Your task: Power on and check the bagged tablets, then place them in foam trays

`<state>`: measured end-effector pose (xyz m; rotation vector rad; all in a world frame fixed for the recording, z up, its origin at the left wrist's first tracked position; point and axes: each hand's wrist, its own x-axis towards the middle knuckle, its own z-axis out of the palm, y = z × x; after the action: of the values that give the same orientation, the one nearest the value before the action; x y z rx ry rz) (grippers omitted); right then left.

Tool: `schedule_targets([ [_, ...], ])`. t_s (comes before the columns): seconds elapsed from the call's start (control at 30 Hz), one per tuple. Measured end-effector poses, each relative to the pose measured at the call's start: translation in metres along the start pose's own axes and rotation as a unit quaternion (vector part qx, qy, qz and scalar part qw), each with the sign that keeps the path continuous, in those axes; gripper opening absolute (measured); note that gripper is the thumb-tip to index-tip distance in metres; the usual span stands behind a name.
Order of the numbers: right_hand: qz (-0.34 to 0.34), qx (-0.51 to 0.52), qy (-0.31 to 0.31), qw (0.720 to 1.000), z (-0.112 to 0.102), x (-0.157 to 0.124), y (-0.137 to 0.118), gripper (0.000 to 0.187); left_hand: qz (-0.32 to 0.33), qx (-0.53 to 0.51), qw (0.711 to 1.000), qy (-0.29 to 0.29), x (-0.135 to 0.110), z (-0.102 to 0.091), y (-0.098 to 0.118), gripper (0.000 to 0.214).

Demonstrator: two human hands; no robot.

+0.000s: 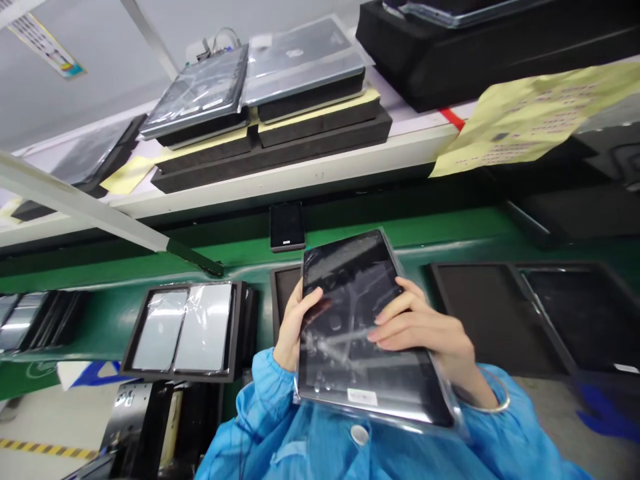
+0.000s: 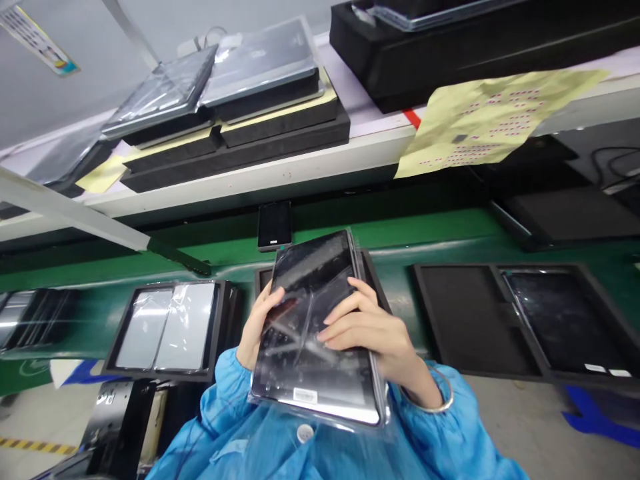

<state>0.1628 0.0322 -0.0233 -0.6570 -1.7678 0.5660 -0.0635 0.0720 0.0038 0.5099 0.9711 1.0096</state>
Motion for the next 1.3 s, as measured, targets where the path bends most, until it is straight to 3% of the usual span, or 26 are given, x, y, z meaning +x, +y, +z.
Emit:
schedule_targets([
  [0.07, 0.030, -0.015, 0.053, 0.998, 0.008, 0.007, -0.013, 0.015, 0.018, 0.014, 1.000, 0.010, -0.002, 0.003, 0.007, 0.066],
  [0.17, 0.179, 0.081, 0.191, 0.962, 0.016, 0.005, -0.023, 0.054, 0.056, 0.012, 0.997, 0.043, -0.012, 0.004, 0.017, 0.071],
  [0.23, 0.254, 0.167, 0.187, 0.934, 0.014, -0.001, -0.028, 0.063, 0.080, 0.014, 0.995, 0.065, -0.020, 0.003, 0.021, 0.070],
  [0.33, 0.307, 0.233, 0.149, 0.911, 0.007, -0.005, -0.042, 0.058, 0.088, 0.019, 0.993, 0.074, -0.028, 0.004, 0.024, 0.068],
  [0.53, 0.319, 0.256, 0.134, 0.903, 0.000, 0.004, -0.061, 0.058, 0.097, 0.026, 0.993, 0.068, -0.029, 0.004, 0.023, 0.064],
  [0.8, 0.313, 0.205, 0.132, 0.918, 0.001, -0.004, -0.056, 0.063, 0.124, 0.031, 0.991, 0.049, -0.035, 0.005, 0.023, 0.063],
  [1.3, 0.322, 0.244, 0.158, 0.901, -0.001, -0.006, -0.061, 0.063, 0.109, 0.032, 0.992, 0.057, -0.036, 0.001, 0.019, 0.066],
])
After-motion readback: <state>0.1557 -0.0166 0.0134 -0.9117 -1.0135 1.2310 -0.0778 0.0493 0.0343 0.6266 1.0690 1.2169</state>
